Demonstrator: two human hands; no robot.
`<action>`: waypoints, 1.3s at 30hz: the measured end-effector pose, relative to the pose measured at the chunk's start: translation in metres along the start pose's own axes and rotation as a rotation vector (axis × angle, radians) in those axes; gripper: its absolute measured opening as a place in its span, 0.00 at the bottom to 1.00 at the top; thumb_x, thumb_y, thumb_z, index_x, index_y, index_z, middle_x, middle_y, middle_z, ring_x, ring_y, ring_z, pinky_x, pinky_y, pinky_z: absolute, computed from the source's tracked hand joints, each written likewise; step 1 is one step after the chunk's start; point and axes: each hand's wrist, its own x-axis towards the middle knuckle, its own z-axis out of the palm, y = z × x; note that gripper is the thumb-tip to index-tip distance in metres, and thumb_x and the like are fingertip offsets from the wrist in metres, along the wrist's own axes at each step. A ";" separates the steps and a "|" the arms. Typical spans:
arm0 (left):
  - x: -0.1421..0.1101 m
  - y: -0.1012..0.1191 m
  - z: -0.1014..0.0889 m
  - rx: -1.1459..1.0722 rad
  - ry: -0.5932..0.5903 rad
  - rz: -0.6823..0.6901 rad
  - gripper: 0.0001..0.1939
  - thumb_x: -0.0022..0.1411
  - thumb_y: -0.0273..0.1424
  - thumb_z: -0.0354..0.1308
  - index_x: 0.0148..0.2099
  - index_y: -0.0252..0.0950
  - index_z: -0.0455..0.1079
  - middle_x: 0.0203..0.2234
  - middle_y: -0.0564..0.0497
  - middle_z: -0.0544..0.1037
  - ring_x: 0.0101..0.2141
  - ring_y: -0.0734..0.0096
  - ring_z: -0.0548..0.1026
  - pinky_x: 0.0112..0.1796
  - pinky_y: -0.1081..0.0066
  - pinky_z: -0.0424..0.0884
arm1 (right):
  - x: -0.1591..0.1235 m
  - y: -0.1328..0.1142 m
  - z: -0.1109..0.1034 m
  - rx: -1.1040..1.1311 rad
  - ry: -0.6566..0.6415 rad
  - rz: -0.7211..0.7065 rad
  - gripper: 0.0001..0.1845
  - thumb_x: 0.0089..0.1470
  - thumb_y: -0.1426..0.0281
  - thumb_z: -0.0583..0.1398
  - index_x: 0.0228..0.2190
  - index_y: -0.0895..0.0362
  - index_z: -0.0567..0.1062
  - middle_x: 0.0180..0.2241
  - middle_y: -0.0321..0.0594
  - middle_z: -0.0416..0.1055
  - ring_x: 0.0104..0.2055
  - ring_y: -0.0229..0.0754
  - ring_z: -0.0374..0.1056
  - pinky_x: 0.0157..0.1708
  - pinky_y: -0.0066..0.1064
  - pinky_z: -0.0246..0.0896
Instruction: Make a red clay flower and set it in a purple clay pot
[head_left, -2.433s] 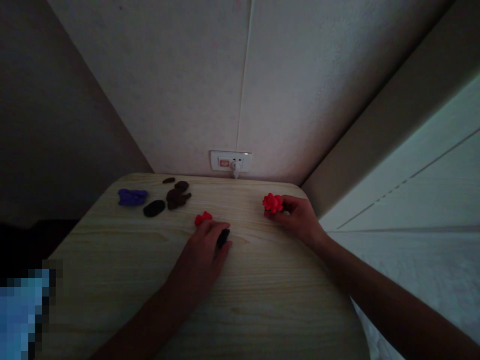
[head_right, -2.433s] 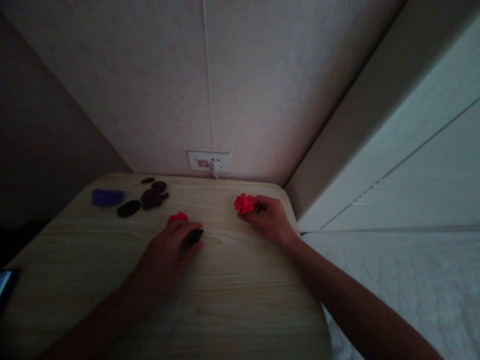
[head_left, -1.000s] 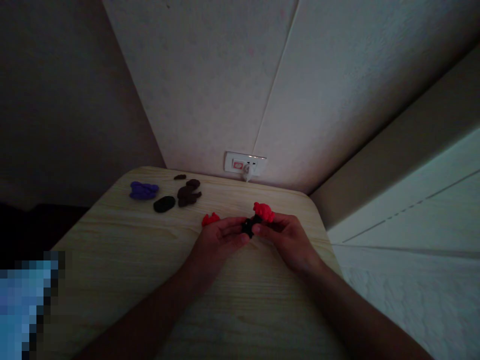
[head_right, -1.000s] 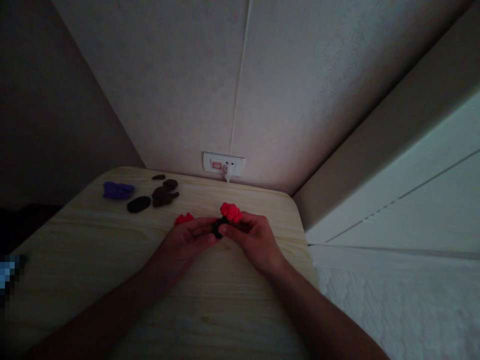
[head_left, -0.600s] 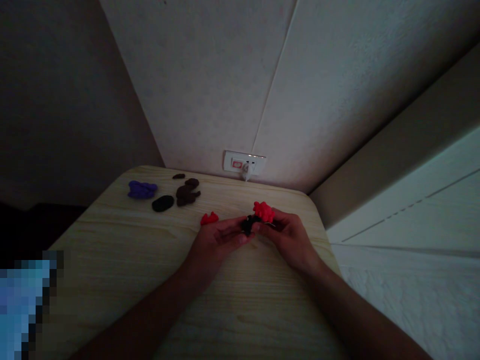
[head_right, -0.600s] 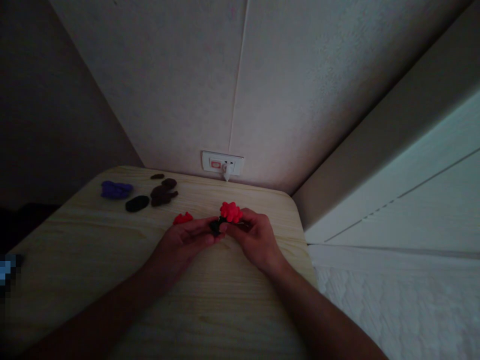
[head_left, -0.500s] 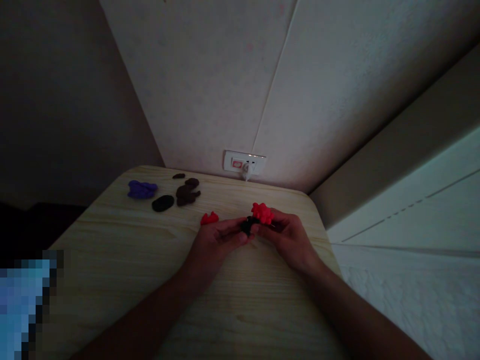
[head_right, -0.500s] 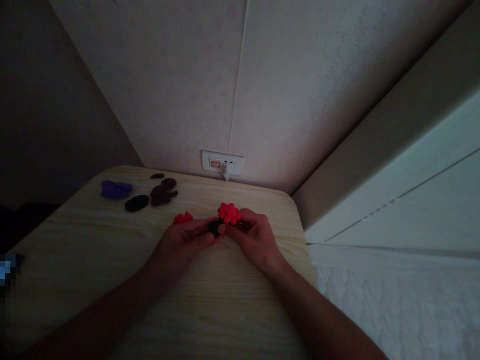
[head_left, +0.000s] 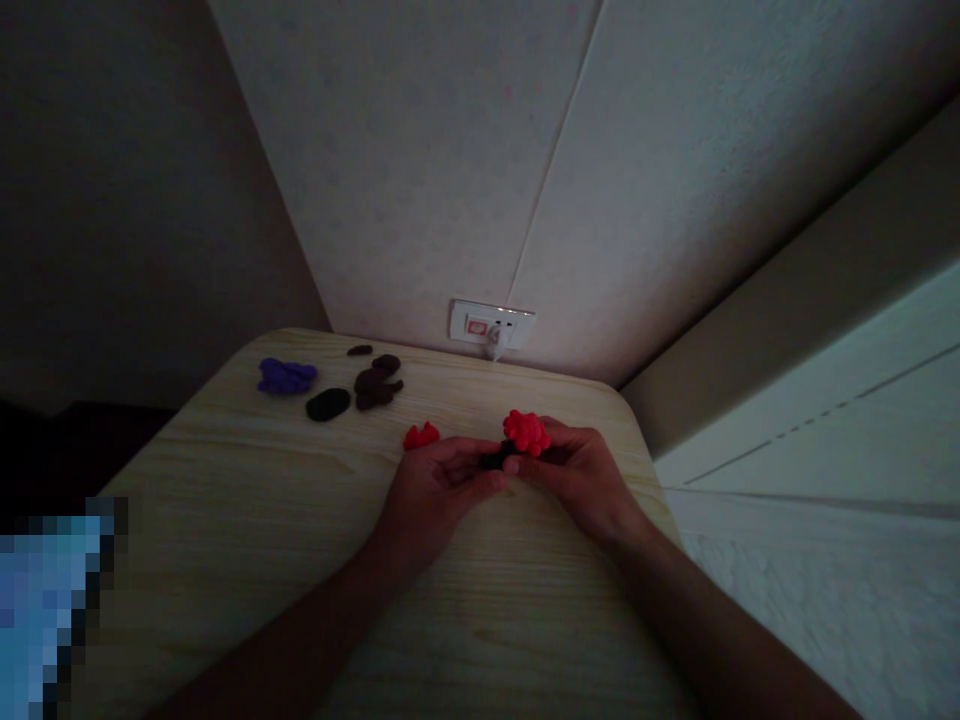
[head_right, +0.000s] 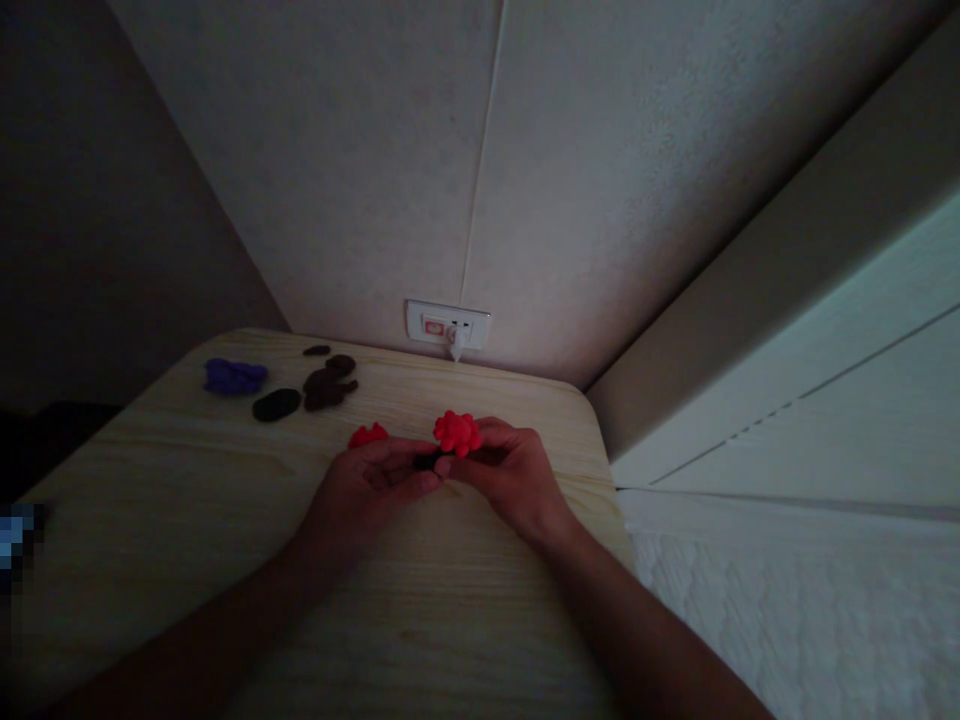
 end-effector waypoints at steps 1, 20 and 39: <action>0.000 0.000 0.000 0.008 -0.005 -0.007 0.15 0.50 0.29 0.75 0.42 0.36 0.82 0.38 0.47 0.87 0.41 0.60 0.85 0.47 0.62 0.80 | 0.000 0.000 0.000 0.002 0.000 -0.001 0.13 0.40 0.60 0.77 0.30 0.50 0.87 0.37 0.39 0.78 0.41 0.46 0.74 0.45 0.39 0.72; 0.007 -0.006 0.000 -0.107 0.031 0.020 0.16 0.57 0.38 0.70 0.43 0.32 0.78 0.33 0.47 0.83 0.31 0.68 0.80 0.35 0.69 0.79 | 0.000 0.013 0.001 0.053 -0.009 0.028 0.14 0.48 0.66 0.74 0.39 0.52 0.86 0.39 0.39 0.84 0.41 0.43 0.79 0.47 0.35 0.75; 0.006 -0.010 -0.004 -0.005 -0.012 0.040 0.13 0.62 0.37 0.67 0.43 0.32 0.78 0.29 0.50 0.81 0.30 0.72 0.77 0.35 0.72 0.73 | -0.007 0.014 0.003 -0.421 0.040 -0.172 0.13 0.48 0.75 0.62 0.38 0.56 0.82 0.28 0.37 0.77 0.27 0.37 0.69 0.28 0.29 0.65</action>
